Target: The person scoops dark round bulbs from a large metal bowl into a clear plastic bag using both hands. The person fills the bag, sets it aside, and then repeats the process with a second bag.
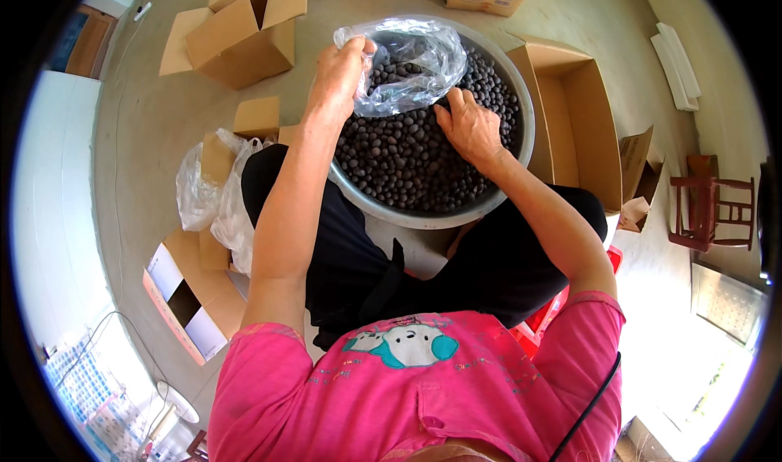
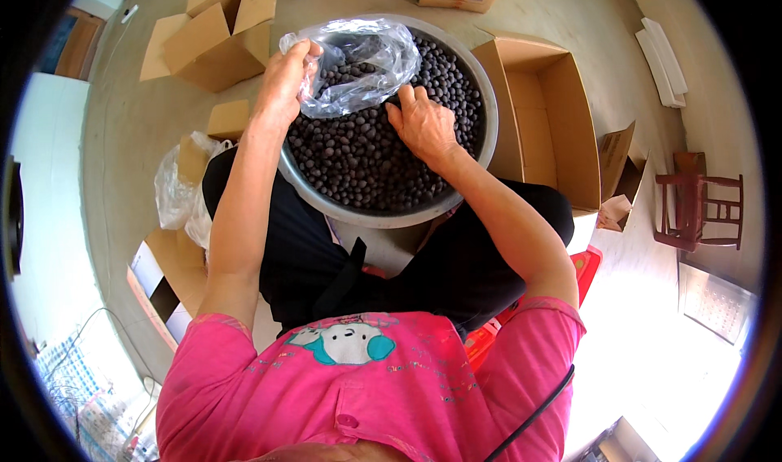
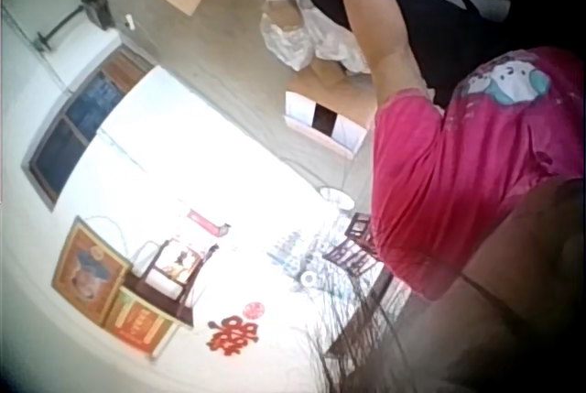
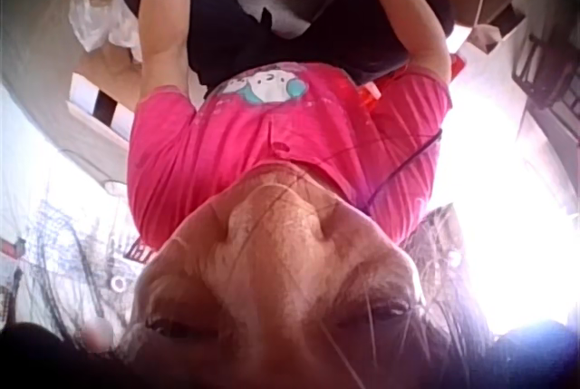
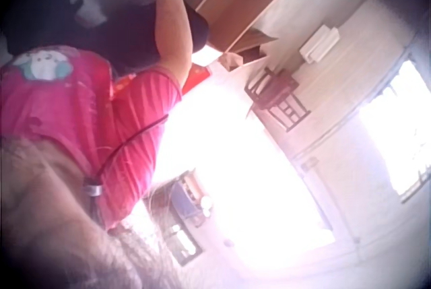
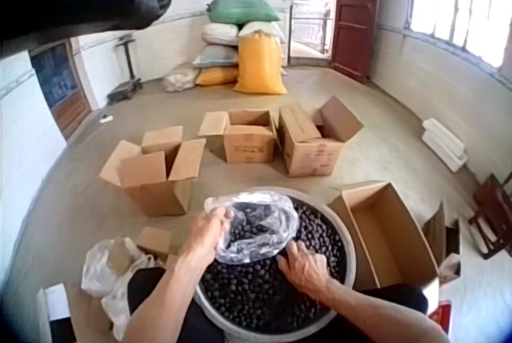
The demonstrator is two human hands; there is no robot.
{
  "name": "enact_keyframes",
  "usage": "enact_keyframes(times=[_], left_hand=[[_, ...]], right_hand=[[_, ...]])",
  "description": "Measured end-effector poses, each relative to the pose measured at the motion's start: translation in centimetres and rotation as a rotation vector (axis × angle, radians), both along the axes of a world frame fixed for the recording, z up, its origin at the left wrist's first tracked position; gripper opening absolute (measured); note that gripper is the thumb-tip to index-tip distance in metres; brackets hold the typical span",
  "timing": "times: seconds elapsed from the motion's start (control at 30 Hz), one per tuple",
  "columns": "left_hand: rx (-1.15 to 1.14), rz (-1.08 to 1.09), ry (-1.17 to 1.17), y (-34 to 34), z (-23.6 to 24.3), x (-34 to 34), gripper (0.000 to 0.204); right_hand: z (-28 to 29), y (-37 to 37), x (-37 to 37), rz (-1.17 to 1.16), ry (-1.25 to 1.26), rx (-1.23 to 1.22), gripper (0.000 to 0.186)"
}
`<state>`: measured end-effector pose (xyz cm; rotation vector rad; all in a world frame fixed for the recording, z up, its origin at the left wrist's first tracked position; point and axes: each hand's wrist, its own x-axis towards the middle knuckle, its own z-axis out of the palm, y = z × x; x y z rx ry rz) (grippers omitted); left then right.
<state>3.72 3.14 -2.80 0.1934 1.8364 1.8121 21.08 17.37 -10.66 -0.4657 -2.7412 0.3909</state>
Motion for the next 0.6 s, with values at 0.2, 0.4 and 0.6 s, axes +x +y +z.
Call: enact_keyframes(times=[0.2, 0.4, 0.6], left_hand=[[0.029, -0.004, -0.032, 0.38, -0.97, -0.6, 0.024], [0.035, -0.021, -0.04, 0.9, -0.73, -0.25, 0.025], [0.041, -0.032, -0.017, 0.33, -0.73, -0.54, 0.022]], right_hand=[[-0.17, -0.01, -0.31, 0.039, 0.04, 0.012, 0.025], [-0.39, 0.08, -0.09, 0.052, 0.06, 0.004, 0.023], [-0.91, 0.34, -0.56, 0.05, 0.073, 0.044, 0.019]])
